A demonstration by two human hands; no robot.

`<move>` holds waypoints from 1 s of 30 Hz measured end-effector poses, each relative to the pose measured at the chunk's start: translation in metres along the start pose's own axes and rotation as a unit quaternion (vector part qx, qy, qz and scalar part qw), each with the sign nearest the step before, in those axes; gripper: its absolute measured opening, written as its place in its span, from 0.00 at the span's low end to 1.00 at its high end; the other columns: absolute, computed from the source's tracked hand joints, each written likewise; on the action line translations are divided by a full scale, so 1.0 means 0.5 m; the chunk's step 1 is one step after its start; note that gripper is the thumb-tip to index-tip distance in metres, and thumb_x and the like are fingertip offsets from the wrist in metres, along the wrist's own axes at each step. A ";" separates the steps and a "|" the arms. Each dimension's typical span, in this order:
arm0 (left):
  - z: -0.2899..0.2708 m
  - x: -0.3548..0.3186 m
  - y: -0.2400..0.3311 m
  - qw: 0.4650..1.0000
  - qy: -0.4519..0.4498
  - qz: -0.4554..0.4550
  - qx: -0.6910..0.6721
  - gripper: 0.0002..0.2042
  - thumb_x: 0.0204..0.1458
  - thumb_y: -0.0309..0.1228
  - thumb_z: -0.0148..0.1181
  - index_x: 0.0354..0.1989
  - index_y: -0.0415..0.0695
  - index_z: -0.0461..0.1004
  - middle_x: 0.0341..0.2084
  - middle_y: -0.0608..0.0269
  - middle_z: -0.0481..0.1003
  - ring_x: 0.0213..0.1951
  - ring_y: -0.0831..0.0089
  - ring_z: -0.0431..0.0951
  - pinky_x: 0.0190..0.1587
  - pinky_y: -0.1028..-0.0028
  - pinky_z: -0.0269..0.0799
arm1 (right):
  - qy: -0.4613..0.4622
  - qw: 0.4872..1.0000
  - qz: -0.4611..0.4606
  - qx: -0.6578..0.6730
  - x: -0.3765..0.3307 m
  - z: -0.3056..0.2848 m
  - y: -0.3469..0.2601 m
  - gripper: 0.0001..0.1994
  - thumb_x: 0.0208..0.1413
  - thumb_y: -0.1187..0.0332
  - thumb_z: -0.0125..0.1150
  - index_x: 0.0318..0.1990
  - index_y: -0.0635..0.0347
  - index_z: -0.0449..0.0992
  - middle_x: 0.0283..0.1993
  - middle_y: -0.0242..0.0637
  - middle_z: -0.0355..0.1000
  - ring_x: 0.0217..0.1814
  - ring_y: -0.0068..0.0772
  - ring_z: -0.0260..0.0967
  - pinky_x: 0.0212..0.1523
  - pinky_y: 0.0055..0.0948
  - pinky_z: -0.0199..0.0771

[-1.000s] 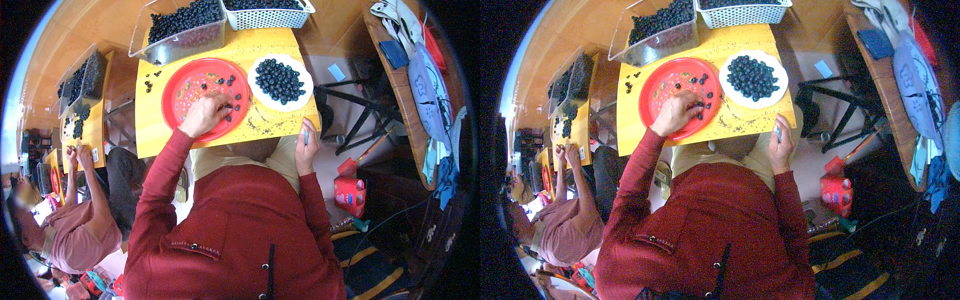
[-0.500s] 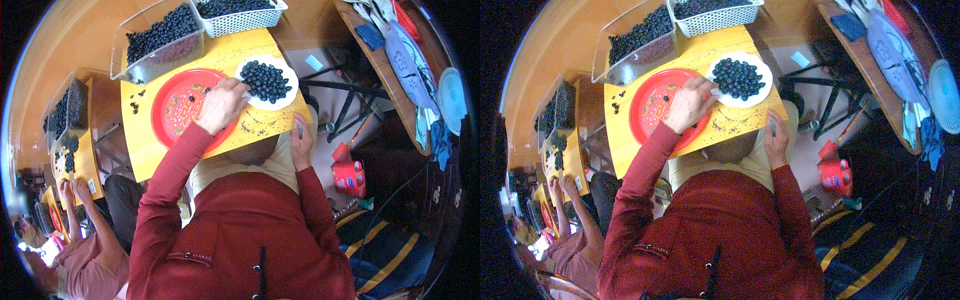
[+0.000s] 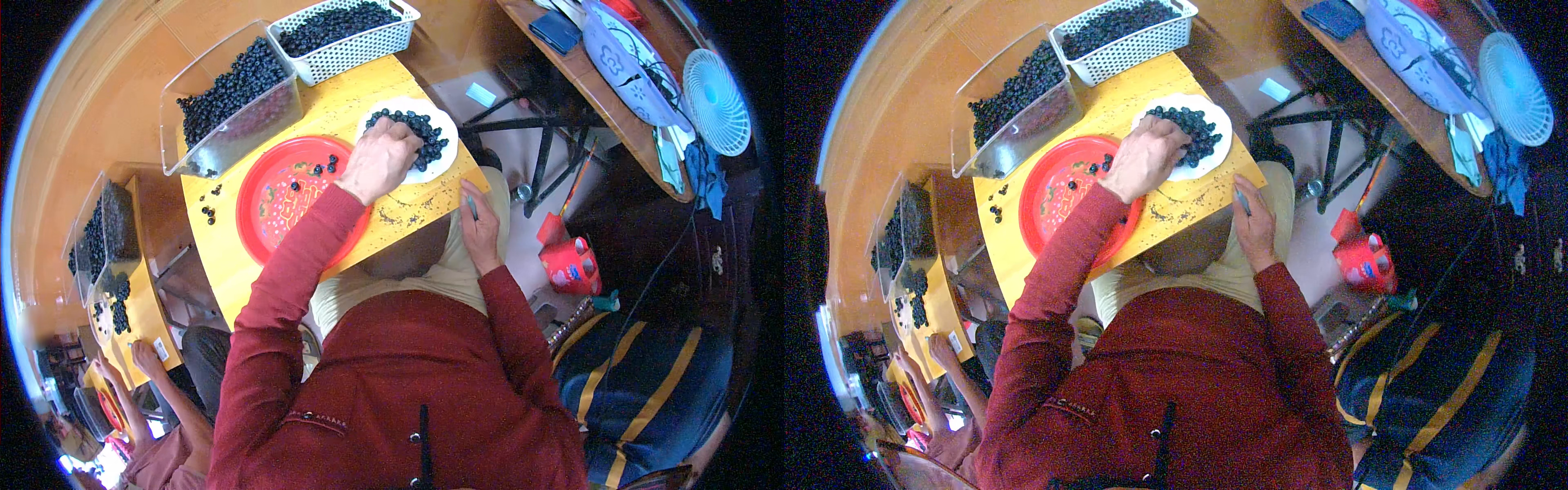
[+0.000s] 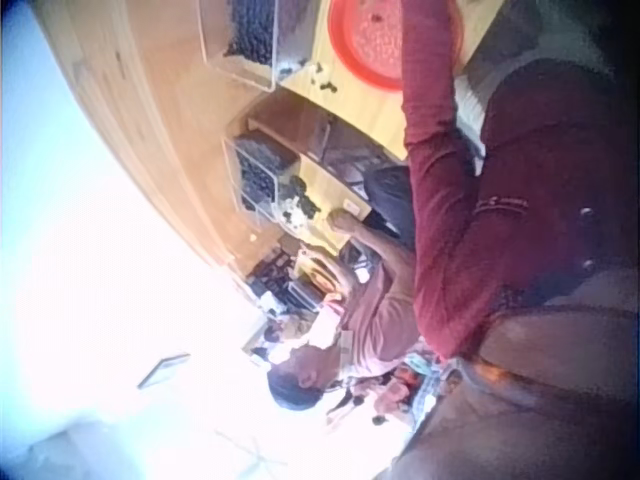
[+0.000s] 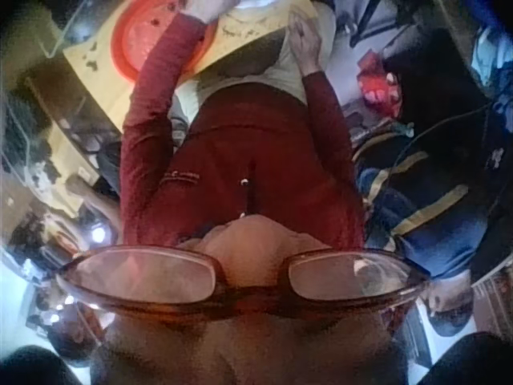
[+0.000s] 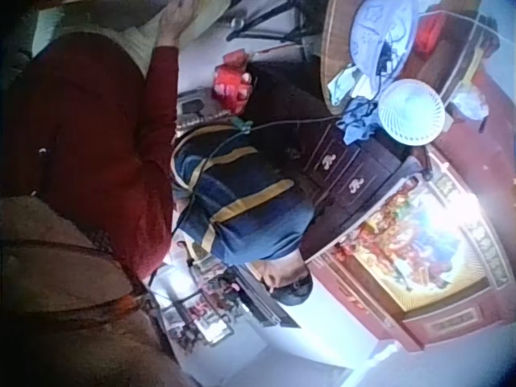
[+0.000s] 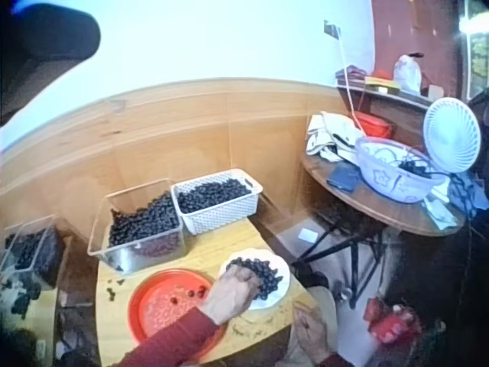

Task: Sorting and de-stemming berries from one container to another at a workstation.

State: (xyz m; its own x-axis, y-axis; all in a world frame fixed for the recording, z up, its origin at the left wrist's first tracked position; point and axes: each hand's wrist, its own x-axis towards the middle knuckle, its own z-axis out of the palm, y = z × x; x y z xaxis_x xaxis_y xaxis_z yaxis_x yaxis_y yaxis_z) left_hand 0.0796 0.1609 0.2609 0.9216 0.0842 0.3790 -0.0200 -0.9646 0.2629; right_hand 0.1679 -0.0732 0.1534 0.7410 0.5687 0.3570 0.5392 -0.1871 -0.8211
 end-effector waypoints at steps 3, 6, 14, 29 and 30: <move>0.014 -0.008 0.012 0.999 -0.011 0.024 -0.026 0.12 0.46 0.28 0.64 0.42 0.44 0.80 0.40 0.60 0.75 0.46 0.58 0.72 0.51 0.62 0.70 | 0.000 0.999 0.014 0.029 -0.002 0.003 0.008 0.16 0.59 0.76 0.55 0.55 0.62 0.73 0.58 0.43 0.73 0.61 0.40 0.70 0.62 0.33 0.67; 0.022 -0.009 0.015 0.999 -0.027 0.017 -0.001 0.12 0.47 0.28 0.62 0.42 0.46 0.80 0.40 0.61 0.75 0.46 0.58 0.72 0.51 0.62 0.70 | -0.006 0.998 0.026 0.049 -0.002 0.006 0.013 0.17 0.58 0.77 0.54 0.55 0.63 0.73 0.58 0.43 0.73 0.61 0.40 0.70 0.62 0.33 0.67; 0.024 0.007 0.024 0.995 -0.058 0.037 0.072 0.10 0.49 0.29 0.57 0.39 0.49 0.81 0.38 0.63 0.75 0.45 0.63 0.72 0.48 0.63 0.70 | 0.017 0.999 -0.040 0.007 0.004 0.005 0.028 0.12 0.63 0.75 0.53 0.53 0.65 0.73 0.55 0.35 0.74 0.27 0.18 0.68 0.29 0.19 0.71; 0.035 -0.004 0.007 0.996 -0.047 0.037 0.071 0.08 0.47 0.28 0.58 0.35 0.44 0.79 0.32 0.61 0.76 0.41 0.61 0.75 0.42 0.63 0.75 | 0.010 0.999 0.003 0.052 0.002 0.008 0.007 0.14 0.60 0.76 0.56 0.54 0.61 0.73 0.54 0.45 0.75 0.57 0.41 0.74 0.57 0.32 0.71; 0.031 -0.005 0.011 0.997 -0.032 0.036 0.053 0.07 0.47 0.28 0.59 0.35 0.44 0.79 0.31 0.61 0.76 0.41 0.61 0.75 0.41 0.63 0.75 | 0.012 0.999 0.003 0.051 0.002 0.006 0.009 0.14 0.60 0.76 0.56 0.54 0.61 0.73 0.54 0.45 0.75 0.57 0.41 0.74 0.57 0.32 0.71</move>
State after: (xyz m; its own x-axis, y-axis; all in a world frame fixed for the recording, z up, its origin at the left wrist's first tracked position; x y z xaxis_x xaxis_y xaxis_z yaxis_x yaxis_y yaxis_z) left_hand 0.0834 0.1516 0.2475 0.9421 0.0018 0.3354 -0.0485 -0.9888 0.1414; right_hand 0.1698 -0.0709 0.1488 0.7540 0.5482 0.3619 0.4924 -0.1069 -0.8638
